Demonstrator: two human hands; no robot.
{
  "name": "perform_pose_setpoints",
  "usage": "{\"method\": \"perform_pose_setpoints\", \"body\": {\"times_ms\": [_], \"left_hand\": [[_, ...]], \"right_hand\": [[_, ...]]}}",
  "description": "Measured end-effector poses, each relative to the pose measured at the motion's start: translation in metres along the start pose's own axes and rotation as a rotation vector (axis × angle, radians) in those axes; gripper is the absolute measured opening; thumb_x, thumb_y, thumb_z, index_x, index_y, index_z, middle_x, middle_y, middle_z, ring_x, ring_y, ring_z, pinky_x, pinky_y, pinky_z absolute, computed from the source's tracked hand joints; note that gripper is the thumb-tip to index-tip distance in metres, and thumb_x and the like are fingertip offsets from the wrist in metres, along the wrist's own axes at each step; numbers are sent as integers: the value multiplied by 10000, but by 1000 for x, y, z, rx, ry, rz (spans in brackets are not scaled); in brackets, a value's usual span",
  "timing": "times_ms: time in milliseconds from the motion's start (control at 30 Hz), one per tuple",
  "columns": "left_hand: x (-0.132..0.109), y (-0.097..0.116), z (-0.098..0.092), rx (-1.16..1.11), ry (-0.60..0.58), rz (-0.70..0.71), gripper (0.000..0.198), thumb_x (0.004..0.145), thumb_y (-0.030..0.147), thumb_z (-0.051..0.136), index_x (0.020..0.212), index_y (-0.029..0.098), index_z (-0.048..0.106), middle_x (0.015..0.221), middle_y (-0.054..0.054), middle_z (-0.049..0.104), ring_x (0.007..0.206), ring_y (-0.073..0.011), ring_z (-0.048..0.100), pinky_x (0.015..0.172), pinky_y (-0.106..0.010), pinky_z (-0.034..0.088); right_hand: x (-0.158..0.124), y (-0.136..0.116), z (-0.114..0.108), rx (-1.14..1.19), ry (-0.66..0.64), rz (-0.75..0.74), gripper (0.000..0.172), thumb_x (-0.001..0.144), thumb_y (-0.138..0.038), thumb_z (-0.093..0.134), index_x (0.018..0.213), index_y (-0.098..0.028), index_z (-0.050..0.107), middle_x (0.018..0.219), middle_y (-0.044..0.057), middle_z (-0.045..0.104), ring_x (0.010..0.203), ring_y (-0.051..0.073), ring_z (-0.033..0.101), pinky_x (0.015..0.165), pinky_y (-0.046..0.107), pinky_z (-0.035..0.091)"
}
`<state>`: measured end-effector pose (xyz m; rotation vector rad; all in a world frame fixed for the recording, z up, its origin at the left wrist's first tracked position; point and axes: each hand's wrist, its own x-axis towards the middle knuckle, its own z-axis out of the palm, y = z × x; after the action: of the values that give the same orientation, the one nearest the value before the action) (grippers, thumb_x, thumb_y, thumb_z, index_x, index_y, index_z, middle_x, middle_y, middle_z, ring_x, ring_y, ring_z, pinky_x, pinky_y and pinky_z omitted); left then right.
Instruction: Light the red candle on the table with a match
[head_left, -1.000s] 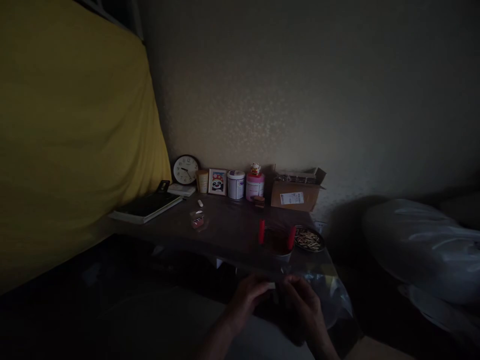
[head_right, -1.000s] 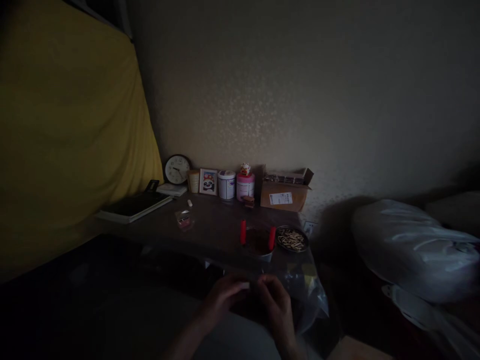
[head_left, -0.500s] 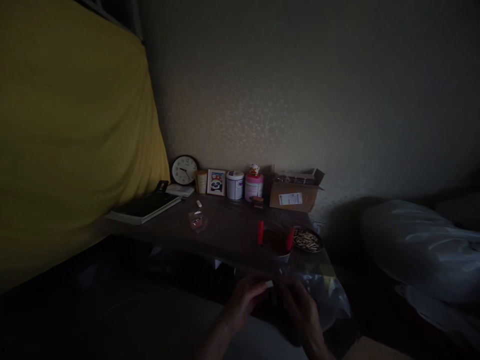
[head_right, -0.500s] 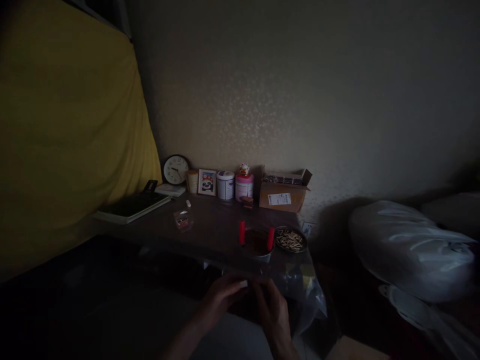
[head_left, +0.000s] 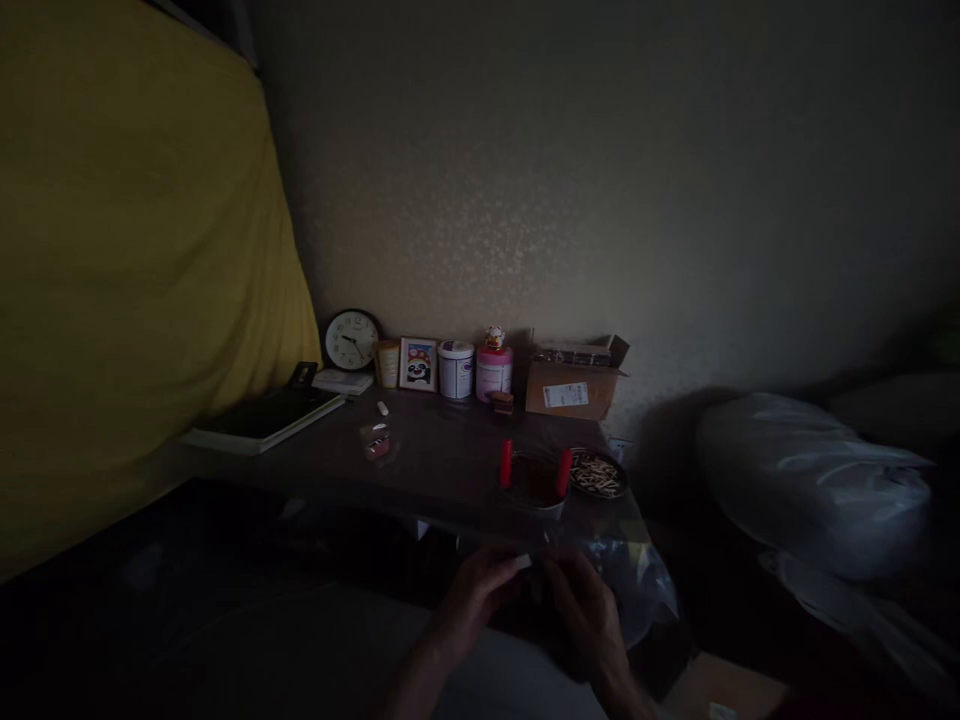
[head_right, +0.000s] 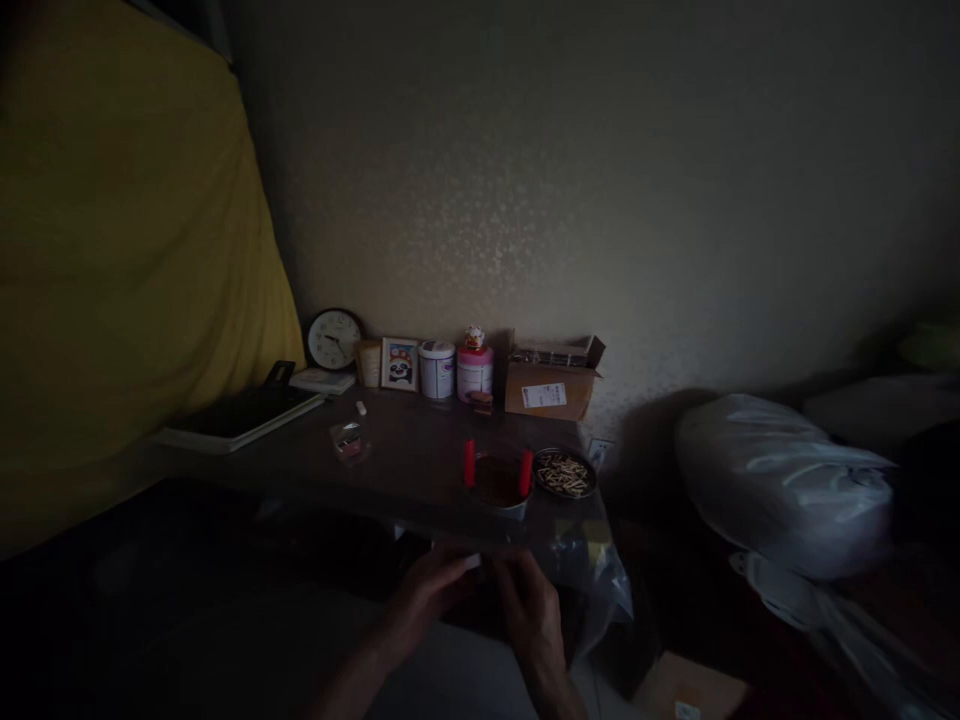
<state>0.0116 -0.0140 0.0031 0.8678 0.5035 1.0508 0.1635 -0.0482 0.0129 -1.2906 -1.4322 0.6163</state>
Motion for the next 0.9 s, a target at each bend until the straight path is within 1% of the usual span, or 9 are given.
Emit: {"method": "perform_pose_setpoints", "body": {"times_ms": [200,400,633,767,900], "left_hand": [[-1,3,1,10,1,-23,269,715,263,665,968,172,655,1056,-91,647,1018,-256,570,888,-378,412],[-1,7,6,17,-33,42,267,715,256,661,959,149,673,1070,-107,653,1047,-266,552,937,-398,392],[0,3,3,25,-34,44,315,692,276,678,977,140,676,1075,-122,659,1055,-284,554,934,-413,393],[2,1,2,32,-33,65,299,696,259,673,969,135,678,1053,-125,666,1038,-283,562,928,-411,393],[2,1,3,56,-28,59,321,678,267,690,972,137,680,1048,-127,667,1046,-299,556,933,-419,385]], "right_hand": [[0,4,0,42,9,4,278,826,-445,521,854,-184,611,762,30,654,732,174,610,656,224,480],[1,0,0,19,22,13,313,815,-480,510,829,-183,607,705,24,628,670,171,592,585,219,472],[0,-5,-2,4,21,1,291,807,-463,527,830,-188,620,727,17,644,682,169,598,610,219,474],[0,-1,-1,19,9,2,263,820,-438,521,822,-190,609,724,14,634,689,163,590,604,210,470],[0,3,-2,35,11,-1,260,819,-433,528,826,-186,608,712,14,620,680,163,583,588,210,470]]}}
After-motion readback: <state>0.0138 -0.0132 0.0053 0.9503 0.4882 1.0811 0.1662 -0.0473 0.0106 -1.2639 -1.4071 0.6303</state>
